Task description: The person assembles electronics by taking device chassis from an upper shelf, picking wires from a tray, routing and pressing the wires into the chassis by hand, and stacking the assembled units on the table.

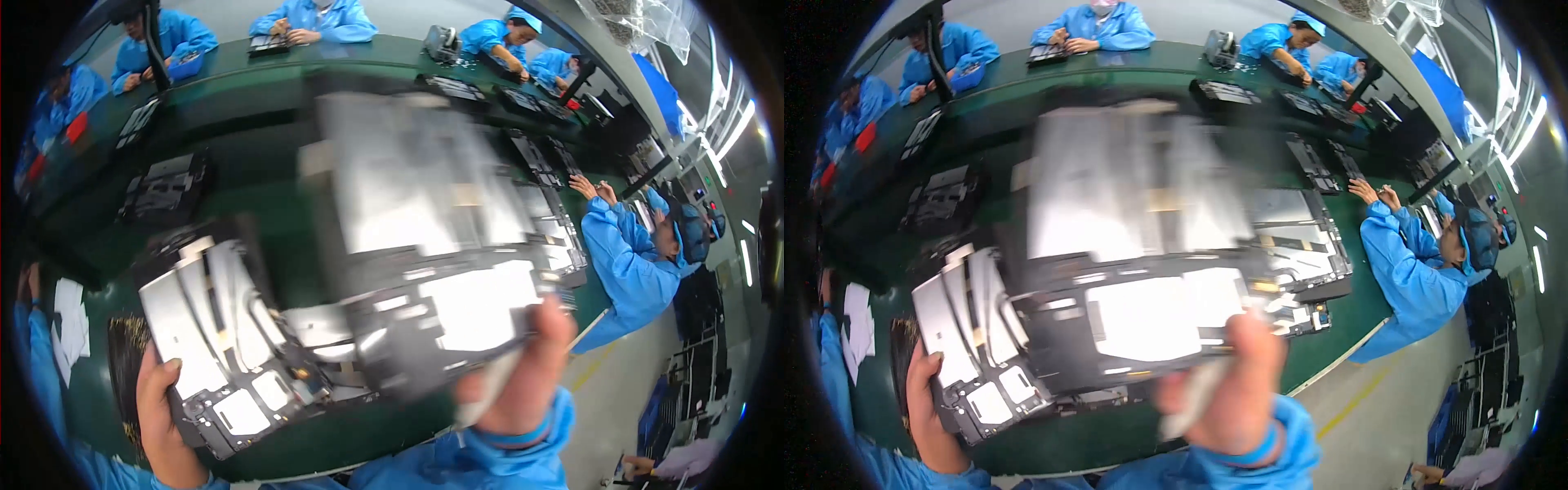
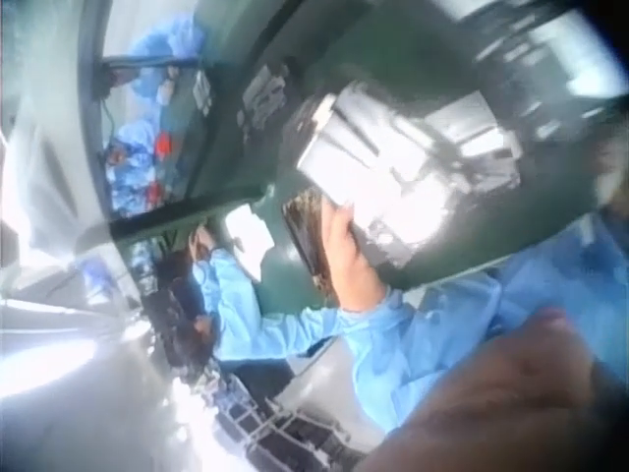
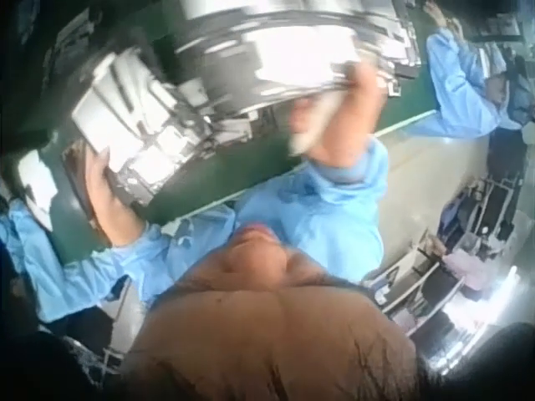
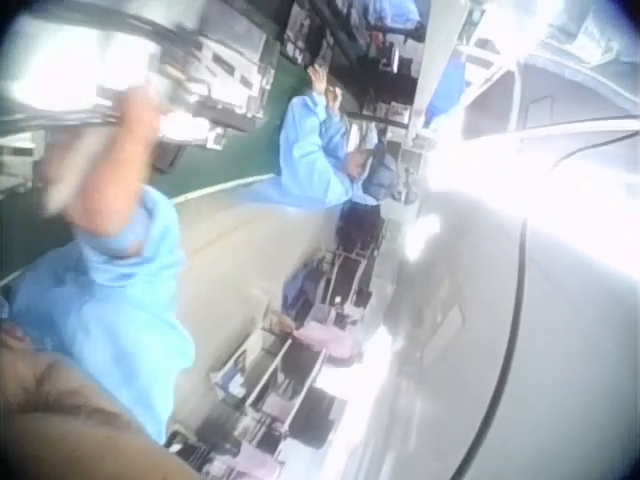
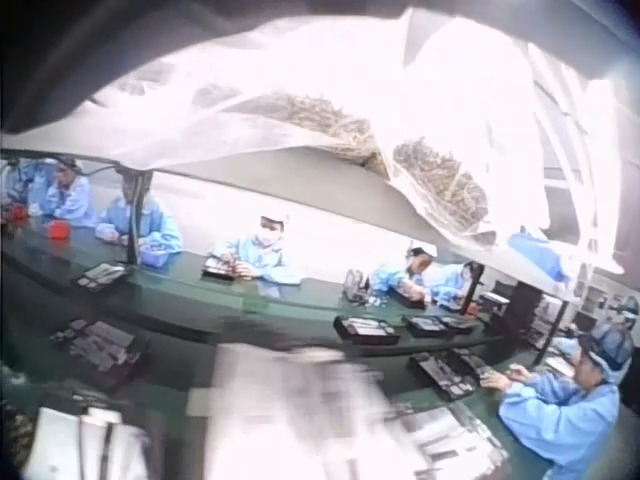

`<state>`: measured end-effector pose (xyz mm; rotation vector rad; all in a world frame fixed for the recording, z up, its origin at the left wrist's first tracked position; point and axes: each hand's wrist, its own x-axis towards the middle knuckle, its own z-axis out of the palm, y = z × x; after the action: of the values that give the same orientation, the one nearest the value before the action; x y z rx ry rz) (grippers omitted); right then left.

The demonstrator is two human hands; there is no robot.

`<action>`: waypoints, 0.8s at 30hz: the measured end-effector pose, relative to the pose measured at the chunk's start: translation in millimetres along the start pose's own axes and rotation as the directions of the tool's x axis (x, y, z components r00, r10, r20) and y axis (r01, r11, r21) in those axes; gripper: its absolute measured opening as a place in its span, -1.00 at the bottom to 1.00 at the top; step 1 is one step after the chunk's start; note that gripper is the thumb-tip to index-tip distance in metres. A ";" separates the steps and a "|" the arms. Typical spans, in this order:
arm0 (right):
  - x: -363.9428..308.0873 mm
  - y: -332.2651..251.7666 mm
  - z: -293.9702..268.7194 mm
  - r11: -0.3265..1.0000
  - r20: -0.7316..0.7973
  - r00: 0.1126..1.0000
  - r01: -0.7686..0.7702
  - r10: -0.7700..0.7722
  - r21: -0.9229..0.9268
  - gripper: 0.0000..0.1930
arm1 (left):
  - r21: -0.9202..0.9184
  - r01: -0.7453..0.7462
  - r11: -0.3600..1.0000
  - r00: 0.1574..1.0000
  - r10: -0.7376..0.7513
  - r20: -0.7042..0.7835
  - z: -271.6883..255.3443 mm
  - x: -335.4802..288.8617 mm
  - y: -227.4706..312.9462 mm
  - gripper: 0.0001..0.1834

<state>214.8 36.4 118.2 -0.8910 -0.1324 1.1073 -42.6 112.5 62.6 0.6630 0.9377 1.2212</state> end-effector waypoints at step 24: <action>34.8 -15.4 -187.9 -0.357 0.117 0.907 -0.039 -0.404 -0.933 -0.71 | 0.716 -0.471 -0.515 0.793 0.108 0.599 53.9 72.5 -64.2 -0.71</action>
<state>337.7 -42.0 -6.3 -2.5288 -1.1520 0.1382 40.2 170.4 17.1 2.8069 1.5396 0.2883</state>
